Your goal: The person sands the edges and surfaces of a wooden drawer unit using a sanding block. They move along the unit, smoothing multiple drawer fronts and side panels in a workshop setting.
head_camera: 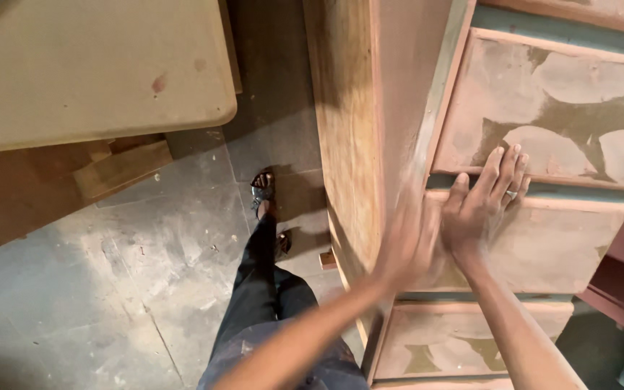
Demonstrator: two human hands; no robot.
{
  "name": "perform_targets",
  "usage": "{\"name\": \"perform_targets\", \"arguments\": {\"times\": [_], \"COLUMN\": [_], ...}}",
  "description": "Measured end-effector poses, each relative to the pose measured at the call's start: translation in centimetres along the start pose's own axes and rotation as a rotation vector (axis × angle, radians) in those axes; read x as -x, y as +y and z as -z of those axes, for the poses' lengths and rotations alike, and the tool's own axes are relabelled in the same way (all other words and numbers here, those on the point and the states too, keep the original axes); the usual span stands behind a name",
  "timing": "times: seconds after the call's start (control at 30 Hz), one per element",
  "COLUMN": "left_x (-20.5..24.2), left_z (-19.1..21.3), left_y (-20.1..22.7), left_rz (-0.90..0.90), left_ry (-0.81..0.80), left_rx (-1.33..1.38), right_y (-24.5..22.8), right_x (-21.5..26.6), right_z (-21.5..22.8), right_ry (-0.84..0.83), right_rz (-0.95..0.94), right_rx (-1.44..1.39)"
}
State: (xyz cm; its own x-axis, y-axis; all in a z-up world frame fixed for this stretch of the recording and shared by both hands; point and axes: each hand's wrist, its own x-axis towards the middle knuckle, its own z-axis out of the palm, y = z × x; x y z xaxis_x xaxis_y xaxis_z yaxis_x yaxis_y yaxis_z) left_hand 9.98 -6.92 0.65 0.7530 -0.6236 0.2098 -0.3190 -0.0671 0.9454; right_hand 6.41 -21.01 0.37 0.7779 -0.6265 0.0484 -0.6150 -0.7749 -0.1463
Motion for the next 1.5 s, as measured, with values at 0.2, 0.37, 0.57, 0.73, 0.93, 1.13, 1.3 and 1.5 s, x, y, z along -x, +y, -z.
{"name": "perform_targets", "arguments": {"times": [0.2,0.37,0.57,0.73,0.93,1.13,1.3,1.5], "left_x": [-4.4,6.1,-9.8,-0.9,2.4,-1.4,7.9,-2.0], "left_z": [-1.5,2.5,-3.0,-0.1,0.4,-2.2,2.3,-2.3], "left_y": [-2.5,4.1,-6.4,-1.2,1.3,-2.7,3.8,-4.2], "left_rz": [0.351,0.375,0.148,0.445,0.455,0.741,0.448,0.318], "left_ry": [0.002,-0.078,0.052,-0.094,-0.059,-0.313,-0.064,0.006], "left_rx": [0.33,0.3,0.175,0.324,0.305,0.252,0.311,0.297], "right_y": [0.1,-0.2,-0.5,-0.5,-0.4,-0.6,-0.4,-0.6], "right_x": [0.8,0.3,0.3,0.2,0.2,0.5,0.3,0.4], "right_z": [-0.1,0.7,0.7,1.0,0.7,0.7,1.1,0.6], "right_ry": [-0.008,-0.019,-0.027,-0.03,-0.036,-0.029,-0.033,-0.028], "right_rz": [-0.01,0.023,-0.013,0.006,0.008,-0.03,0.004,-0.045], "right_rx": [-0.009,-0.004,0.005,0.021,0.006,-0.016,0.022,-0.018]}}
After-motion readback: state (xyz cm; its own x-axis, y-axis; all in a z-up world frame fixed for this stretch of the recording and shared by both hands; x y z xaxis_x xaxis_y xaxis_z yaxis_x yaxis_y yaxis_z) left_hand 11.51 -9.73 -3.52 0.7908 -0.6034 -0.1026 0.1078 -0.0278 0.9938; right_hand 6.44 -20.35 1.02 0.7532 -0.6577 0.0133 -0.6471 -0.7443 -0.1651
